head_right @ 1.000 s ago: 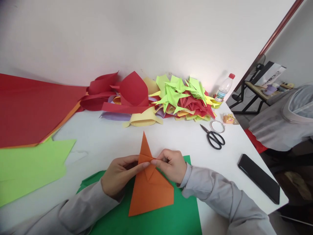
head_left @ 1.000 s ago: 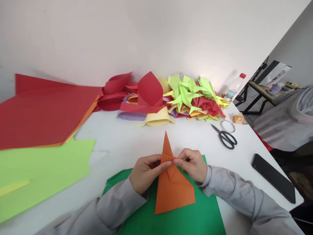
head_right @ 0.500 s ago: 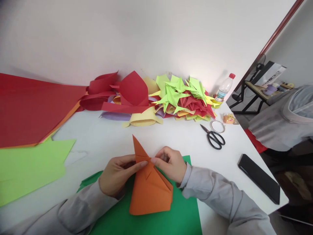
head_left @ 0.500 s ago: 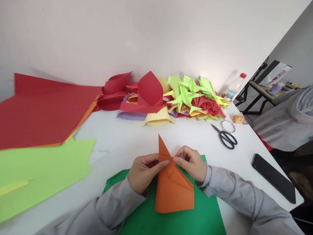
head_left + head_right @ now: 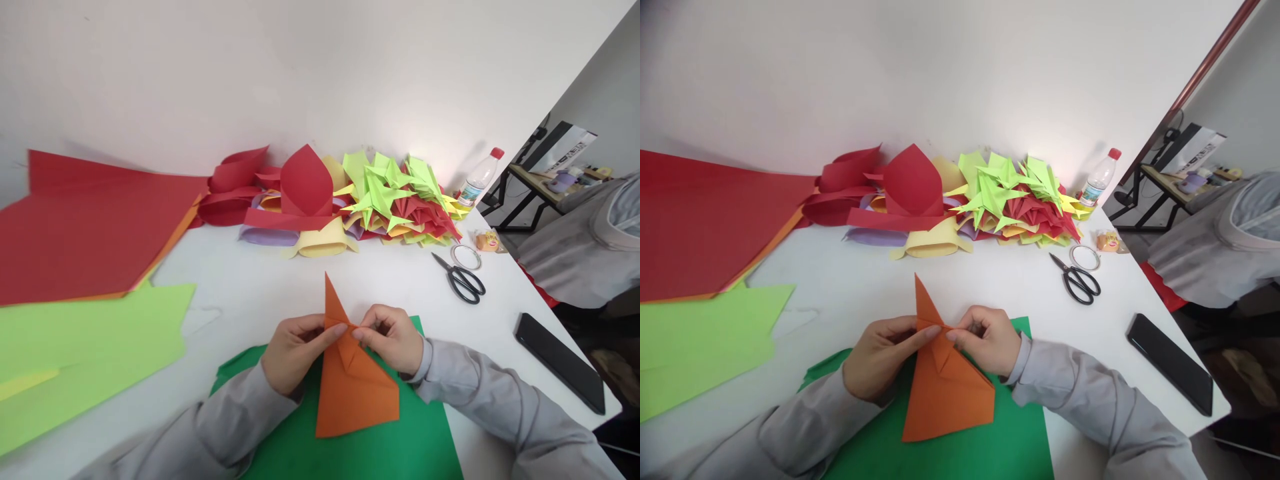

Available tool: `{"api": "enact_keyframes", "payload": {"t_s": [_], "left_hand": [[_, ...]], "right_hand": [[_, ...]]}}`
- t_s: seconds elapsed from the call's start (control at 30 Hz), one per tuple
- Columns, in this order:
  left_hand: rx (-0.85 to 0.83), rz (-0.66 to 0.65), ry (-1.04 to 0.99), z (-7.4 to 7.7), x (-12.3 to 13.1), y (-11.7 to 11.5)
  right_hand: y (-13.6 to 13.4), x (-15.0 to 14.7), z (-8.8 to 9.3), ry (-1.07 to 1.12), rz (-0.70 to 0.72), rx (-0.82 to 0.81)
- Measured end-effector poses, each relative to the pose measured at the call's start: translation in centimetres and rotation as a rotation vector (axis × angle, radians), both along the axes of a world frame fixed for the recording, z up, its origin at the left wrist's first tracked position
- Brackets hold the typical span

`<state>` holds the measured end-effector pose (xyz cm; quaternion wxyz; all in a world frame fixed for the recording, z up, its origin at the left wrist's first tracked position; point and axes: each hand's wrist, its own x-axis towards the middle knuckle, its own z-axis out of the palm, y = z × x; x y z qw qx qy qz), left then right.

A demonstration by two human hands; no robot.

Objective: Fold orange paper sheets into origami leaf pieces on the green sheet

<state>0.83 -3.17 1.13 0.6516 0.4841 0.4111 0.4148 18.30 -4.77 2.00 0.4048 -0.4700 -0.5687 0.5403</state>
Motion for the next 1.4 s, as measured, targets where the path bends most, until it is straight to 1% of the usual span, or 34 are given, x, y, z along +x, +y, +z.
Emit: {"api": "enact_keyframes", "payload": {"t_s": [0.2, 0.3, 0.43, 0.57, 0.7, 0.93, 1.07, 1.17, 1.3, 1.4], "left_hand": [[0.006, -0.009, 0.002, -0.5, -0.3, 0.0], [-0.013, 0.003, -0.037, -0.4, -0.1, 0.0], [-0.019, 0.010, -0.053, -0.1, 0.1, 0.0], [-0.005, 0.007, -0.017, 0.0, -0.1, 0.0], [0.011, -0.017, -0.005, 0.0, -0.1, 0.0], [-0.056, 0.019, 0.048, 0.3, 0.0, -0.3], [-0.038, -0.018, 0.078, 0.6, 0.0, -0.2], [-0.027, -0.051, 0.065, 0.7, 0.1, -0.1], [-0.074, -0.079, 0.015, 0.5, 0.1, -0.1], [-0.140, -0.076, -0.010, 0.5, 0.1, -0.3]], "right_hand": [[0.0, 0.1, 0.1, 0.066, 0.031, -0.032], [0.1, 0.2, 0.0, 0.137, 0.076, -0.072], [0.2, 0.4, -0.3, 0.182, 0.086, -0.082], [0.1, 0.3, -0.1, 0.068, 0.102, 0.011], [-0.1, 0.3, 0.1, -0.047, 0.084, 0.103], [-0.2, 0.3, 0.0, -0.154, 0.091, 0.196], [-0.1, 0.5, -0.2, -0.125, 0.142, 0.164], [0.0, 0.5, -0.2, -0.129, 0.187, 0.155], [0.1, 0.4, -0.3, -0.161, 0.203, 0.166], [0.0, 0.4, -0.3, -0.150, 0.200, 0.115]]}}
